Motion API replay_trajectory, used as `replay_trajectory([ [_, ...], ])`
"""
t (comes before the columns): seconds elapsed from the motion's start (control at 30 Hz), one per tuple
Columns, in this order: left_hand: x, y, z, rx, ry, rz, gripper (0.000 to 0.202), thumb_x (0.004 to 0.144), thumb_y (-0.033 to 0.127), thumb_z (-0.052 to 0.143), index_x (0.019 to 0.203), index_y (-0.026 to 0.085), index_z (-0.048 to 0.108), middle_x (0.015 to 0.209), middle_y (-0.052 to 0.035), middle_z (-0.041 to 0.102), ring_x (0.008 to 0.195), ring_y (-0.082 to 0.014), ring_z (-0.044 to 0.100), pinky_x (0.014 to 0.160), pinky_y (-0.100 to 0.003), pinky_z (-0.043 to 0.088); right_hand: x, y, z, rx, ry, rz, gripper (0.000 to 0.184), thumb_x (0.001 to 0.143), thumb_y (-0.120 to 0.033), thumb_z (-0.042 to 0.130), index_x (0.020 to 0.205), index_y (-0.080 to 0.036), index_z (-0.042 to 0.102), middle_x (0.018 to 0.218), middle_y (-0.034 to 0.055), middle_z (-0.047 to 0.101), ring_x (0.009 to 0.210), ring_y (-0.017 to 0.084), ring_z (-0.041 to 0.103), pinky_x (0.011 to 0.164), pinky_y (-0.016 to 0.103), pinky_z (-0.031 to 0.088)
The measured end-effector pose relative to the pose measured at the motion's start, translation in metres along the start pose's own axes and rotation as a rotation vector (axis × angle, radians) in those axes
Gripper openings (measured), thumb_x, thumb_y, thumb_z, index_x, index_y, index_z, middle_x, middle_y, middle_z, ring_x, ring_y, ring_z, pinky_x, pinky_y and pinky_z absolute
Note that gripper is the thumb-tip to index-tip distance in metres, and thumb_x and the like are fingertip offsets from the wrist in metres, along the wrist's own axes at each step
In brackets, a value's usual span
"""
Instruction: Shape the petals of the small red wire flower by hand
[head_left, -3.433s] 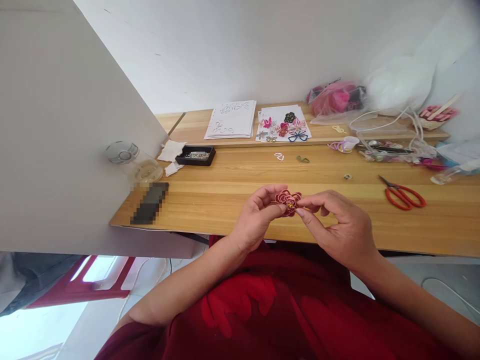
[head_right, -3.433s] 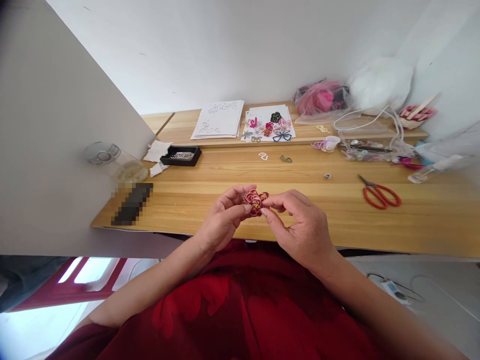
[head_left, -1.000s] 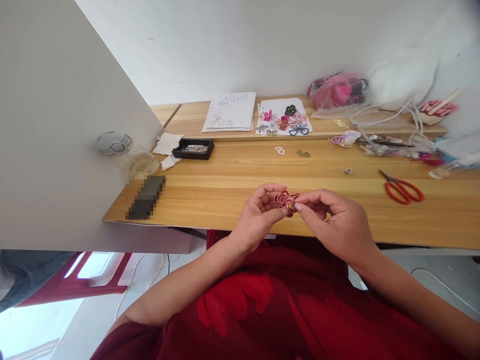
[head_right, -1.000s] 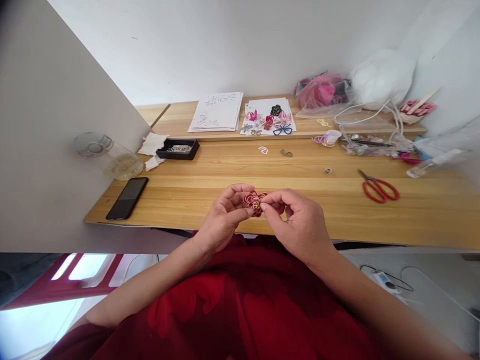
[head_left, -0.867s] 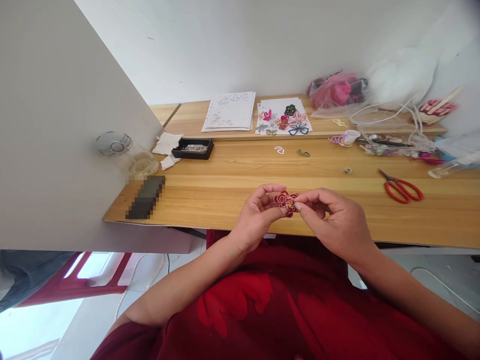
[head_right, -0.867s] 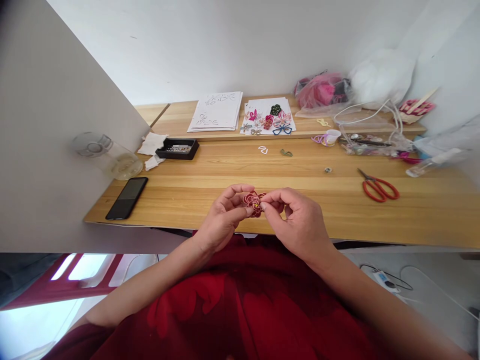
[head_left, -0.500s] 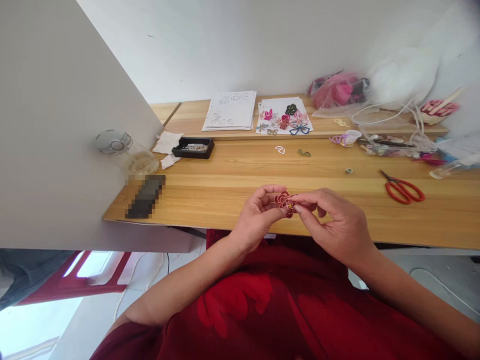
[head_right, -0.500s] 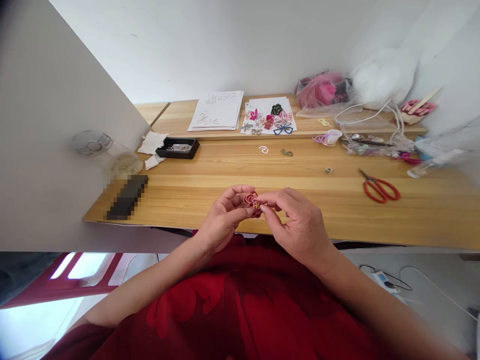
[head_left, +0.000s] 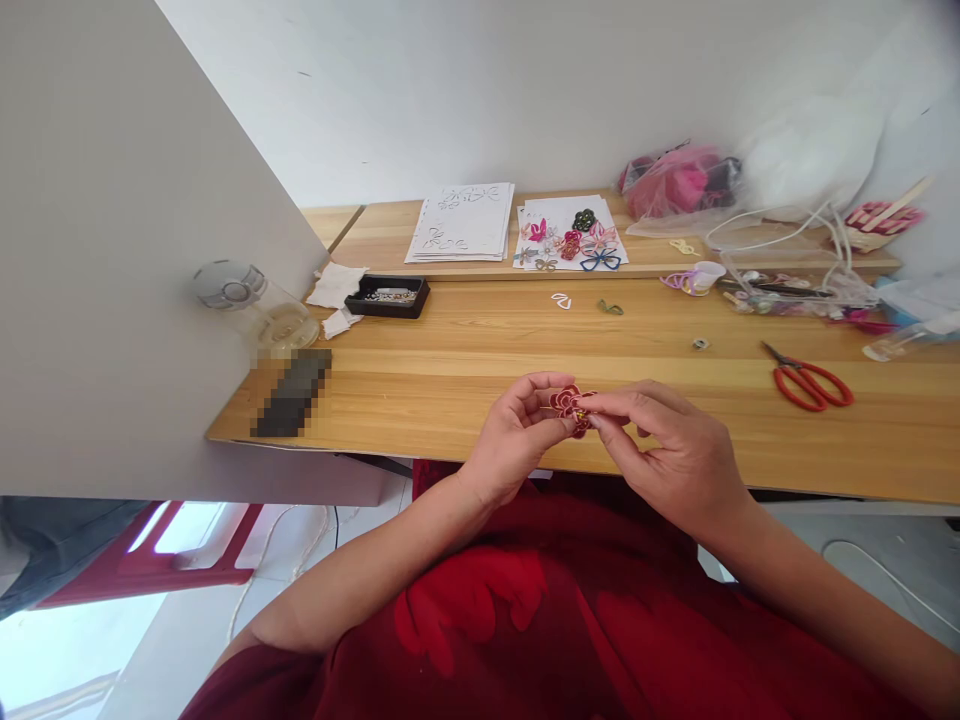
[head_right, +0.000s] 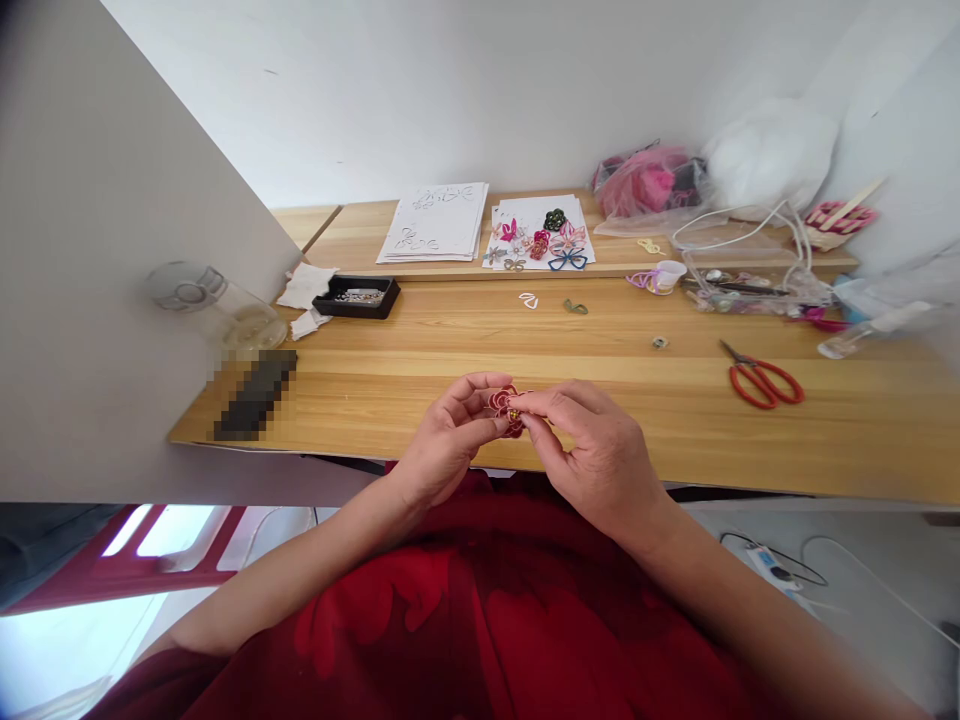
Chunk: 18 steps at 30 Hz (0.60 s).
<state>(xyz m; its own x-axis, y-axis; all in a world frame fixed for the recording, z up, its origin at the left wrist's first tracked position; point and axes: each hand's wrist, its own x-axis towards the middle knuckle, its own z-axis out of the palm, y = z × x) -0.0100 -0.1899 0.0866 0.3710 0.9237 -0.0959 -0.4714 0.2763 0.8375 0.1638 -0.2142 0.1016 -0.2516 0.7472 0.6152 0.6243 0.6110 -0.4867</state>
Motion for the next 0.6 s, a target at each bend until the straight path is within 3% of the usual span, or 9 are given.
replay_trajectory([
  [0.3,-0.0006,0.0004,0.0015,-0.02,0.013,-0.001,0.039,0.071,0.013,0.078,0.107,0.016,0.063,0.091,-0.0033,0.069,0.082,-0.0133,0.064,0.082,-0.031,0.052,-0.0028,0.0007,0.0032,-0.039,-0.001,0.026,0.016,0.095,-0.01,0.061,0.104,-0.022,0.066,0.093,0.0008,0.068,0.085,0.016,0.064,0.079,0.029,0.051],
  [0.6,0.0001,0.0003,0.0006,-0.025,0.032,0.002,0.038,0.071,0.013,0.076,0.108,0.016,0.064,0.092,-0.0036,0.07,0.081,-0.0126,0.064,0.081,-0.03,0.051,-0.0005,-0.001,-0.0006,0.059,-0.012,0.083,0.017,0.092,-0.011,0.063,0.105,-0.023,0.067,0.089,-0.0004,0.067,0.073,0.014,0.059,0.061,0.027,0.044],
])
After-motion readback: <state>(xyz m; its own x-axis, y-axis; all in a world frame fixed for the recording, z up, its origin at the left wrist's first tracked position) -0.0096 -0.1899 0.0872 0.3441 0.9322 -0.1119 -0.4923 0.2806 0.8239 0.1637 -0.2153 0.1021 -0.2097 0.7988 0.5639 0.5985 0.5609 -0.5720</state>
